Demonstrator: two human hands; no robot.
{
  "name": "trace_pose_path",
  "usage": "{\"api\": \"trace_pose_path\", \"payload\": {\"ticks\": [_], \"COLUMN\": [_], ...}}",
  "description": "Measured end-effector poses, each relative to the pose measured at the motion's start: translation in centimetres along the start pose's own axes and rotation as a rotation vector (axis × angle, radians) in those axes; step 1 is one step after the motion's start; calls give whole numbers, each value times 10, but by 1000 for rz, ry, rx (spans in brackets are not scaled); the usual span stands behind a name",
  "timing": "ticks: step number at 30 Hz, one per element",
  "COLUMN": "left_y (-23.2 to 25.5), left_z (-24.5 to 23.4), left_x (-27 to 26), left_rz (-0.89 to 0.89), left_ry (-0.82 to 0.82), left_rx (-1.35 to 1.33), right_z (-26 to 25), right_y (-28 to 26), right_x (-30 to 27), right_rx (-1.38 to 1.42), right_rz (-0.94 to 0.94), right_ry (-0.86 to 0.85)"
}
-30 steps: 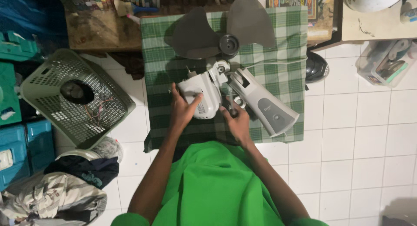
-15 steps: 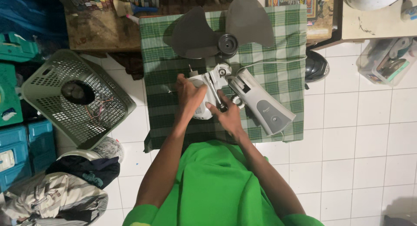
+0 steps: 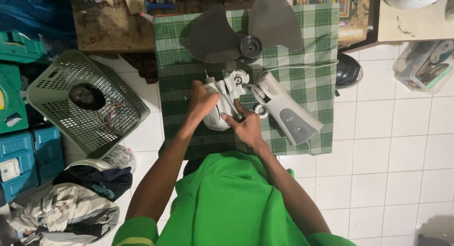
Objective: The person disassembles a small white electric fan on a table. They use a screwdriver to remove screws, separate the fan housing, and remove the motor and internal components, placing parts on the table.
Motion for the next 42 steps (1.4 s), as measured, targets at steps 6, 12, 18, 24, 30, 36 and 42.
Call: {"api": "trace_pose_path", "payload": {"ticks": [6, 12, 18, 24, 30, 36, 42], "left_y": [-12, -9, -39, -52, -51, -79, -90], "left_z": [-1, -11, -10, 7, 4, 22, 39], "left_x": [1, -10, -12, -12, -23, -14, -41], "left_rz": [49, 143, -34, 101, 23, 62, -24], "left_ry": [22, 35, -97, -21, 65, -32, -313], "left_rx": [-21, -40, -232, -498, -270, -591, -1047], "right_z": [-1, -6, -10, -13, -15, -18, -25], "right_y": [1, 4, 8, 14, 22, 13, 12], "right_x": [4, 6, 6, 7, 12, 7, -21], "right_rx": [36, 92, 265, 300, 338, 326, 395], "right_rz": [-99, -139, 201, 139, 83, 98, 89], "right_ry": [30, 9, -153, -149, -174, -158, -113]}}
Point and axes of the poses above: each hand's wrist, its own x-axis towards the middle knuckle, its own z-axis out of the palm, y = z × x, the point moved 5 cm from there along x, towards the middle knuckle, and after that the axes turned 1 degree about -z, right-handed, at the moved point
